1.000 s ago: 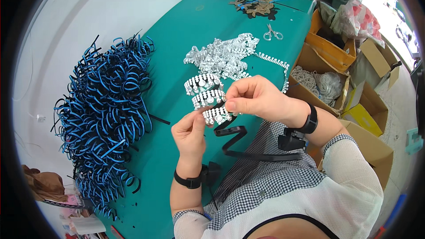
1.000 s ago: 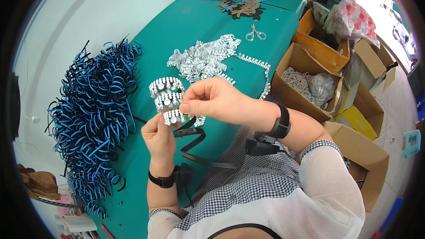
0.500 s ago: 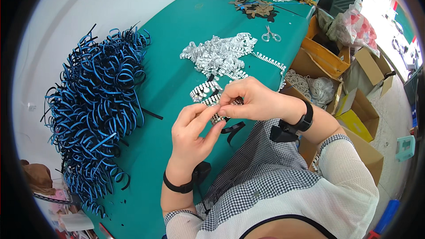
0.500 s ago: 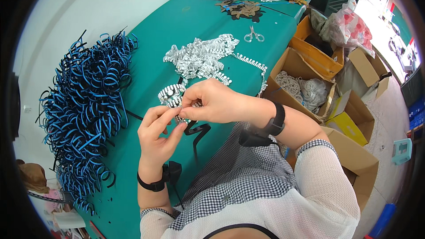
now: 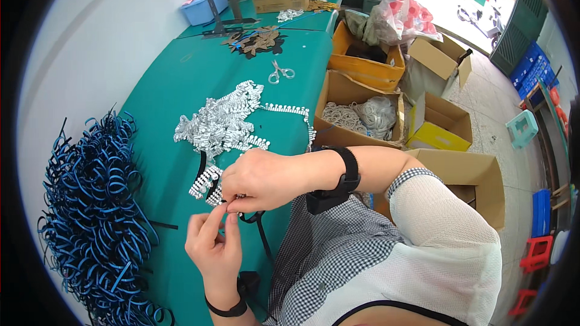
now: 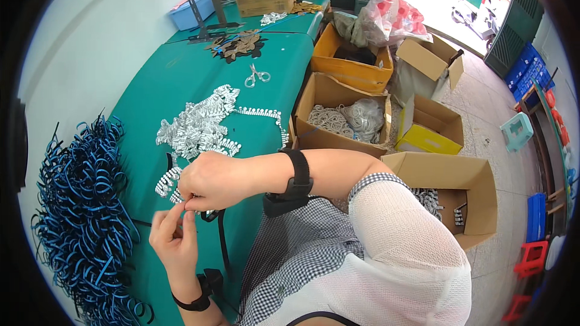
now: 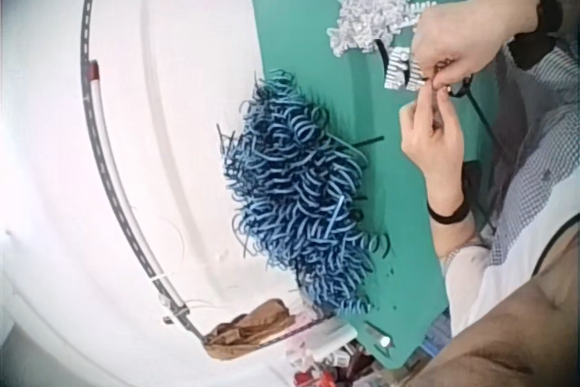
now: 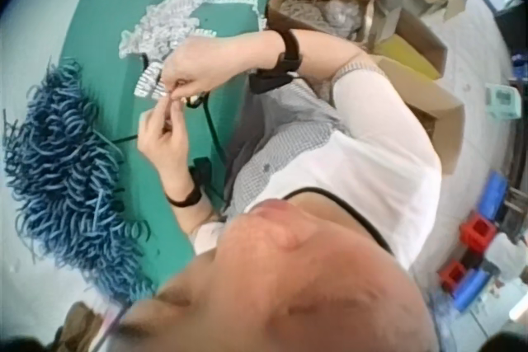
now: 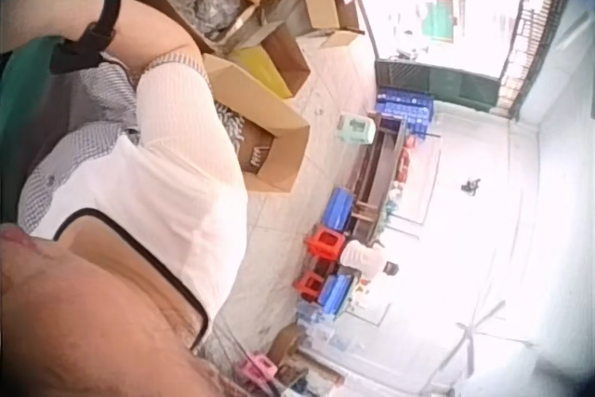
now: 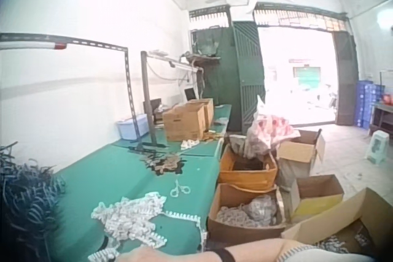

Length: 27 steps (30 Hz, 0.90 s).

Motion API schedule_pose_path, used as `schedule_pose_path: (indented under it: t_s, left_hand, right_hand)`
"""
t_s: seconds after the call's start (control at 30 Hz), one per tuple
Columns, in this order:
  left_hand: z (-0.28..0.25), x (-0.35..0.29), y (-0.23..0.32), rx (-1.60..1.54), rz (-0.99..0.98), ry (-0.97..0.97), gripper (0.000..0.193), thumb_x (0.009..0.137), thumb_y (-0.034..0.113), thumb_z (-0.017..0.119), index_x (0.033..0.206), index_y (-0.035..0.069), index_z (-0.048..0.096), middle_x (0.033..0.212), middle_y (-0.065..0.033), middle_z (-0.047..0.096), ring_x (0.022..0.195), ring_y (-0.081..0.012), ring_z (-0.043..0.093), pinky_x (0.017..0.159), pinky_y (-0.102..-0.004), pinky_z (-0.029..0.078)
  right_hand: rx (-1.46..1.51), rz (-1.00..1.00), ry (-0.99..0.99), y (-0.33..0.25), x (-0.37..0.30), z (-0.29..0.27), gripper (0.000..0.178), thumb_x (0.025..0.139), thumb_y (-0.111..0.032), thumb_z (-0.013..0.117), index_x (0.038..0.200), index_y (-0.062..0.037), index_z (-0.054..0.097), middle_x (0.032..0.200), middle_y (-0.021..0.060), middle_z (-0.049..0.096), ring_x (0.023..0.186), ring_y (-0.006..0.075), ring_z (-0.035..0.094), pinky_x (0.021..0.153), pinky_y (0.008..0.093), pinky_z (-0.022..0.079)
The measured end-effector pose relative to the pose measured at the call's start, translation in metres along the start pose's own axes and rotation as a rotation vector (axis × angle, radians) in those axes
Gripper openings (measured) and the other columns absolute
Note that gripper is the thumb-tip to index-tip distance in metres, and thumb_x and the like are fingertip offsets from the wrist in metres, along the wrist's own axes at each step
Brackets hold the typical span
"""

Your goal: The recorder is assembling decorative shoe components, specifically attaching a rhinestone-beaded strip to a black strap.

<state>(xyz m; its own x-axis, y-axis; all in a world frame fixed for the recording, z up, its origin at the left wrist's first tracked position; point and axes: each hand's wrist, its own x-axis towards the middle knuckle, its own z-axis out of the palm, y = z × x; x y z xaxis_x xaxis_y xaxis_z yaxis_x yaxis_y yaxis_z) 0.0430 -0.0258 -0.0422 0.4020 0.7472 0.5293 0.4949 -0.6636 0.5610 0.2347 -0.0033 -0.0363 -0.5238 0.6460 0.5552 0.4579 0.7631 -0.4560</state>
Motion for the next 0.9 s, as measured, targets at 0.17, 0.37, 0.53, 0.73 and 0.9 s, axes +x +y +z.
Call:
schedule_pose_path:
  t_s: [0.17,0.37,0.53,0.73,0.9]
  left_hand:
    - [0.008,-0.005,-0.002,-0.255,-0.237,-0.161,0.033,0.082,0.004,0.058,0.114,-0.001,0.055,0.062,-0.0048,0.058,0.05,-0.0059,0.051,0.044,-0.0206,0.04]
    - [0.017,0.002,-0.012,-0.402,-0.237,-0.248,0.031,0.084,0.004,0.054,0.114,-0.003,0.054,0.07,-0.0063,0.062,0.06,-0.0093,0.059,0.052,-0.0215,0.048]
    - [0.002,0.002,-0.013,-0.538,-0.266,-0.182,0.019,0.083,0.01,0.061,0.097,-0.004,0.062,0.068,-0.0052,0.062,0.056,-0.0074,0.056,0.049,-0.0195,0.044]
    - [-0.018,0.006,-0.013,-0.561,-0.333,0.001,0.014,0.085,0.008,0.059,0.088,-0.004,0.063,0.068,-0.0058,0.062,0.055,-0.0087,0.057,0.046,-0.0197,0.044]
    - [-0.023,0.004,-0.016,-0.295,-0.059,0.127,0.011,0.081,0.002,0.061,0.091,-0.002,0.063,0.069,-0.0089,0.064,0.056,-0.0121,0.062,0.046,-0.0202,0.046]
  right_hand:
    - [-0.097,-0.018,-0.049,-0.001,0.002,-0.004,0.014,0.072,-0.018,0.063,0.071,-0.0049,0.058,0.066,0.0072,0.057,0.06,0.0253,0.057,0.052,0.0348,0.044]
    - [-0.191,-0.048,-0.118,-0.001,-0.001,-0.006,0.015,0.072,-0.02,0.064,0.074,-0.0074,0.057,0.068,0.0054,0.056,0.061,0.0238,0.056,0.053,0.0337,0.044]
    - [0.016,-0.067,-0.013,0.0,0.007,-0.002,0.019,0.073,-0.018,0.07,0.077,-0.0063,0.056,0.069,0.0036,0.057,0.06,0.0194,0.056,0.053,0.0305,0.043]
    - [0.447,0.303,0.003,-0.005,0.016,-0.032,0.023,0.079,-0.021,0.067,0.078,-0.0017,0.054,0.06,0.0013,0.054,0.054,0.0054,0.049,0.048,0.0219,0.04]
    - [0.299,0.33,-0.169,-0.007,0.01,-0.051,0.021,0.079,-0.023,0.066,0.079,-0.0019,0.063,0.061,0.0022,0.056,0.054,0.0074,0.05,0.048,0.0235,0.039]
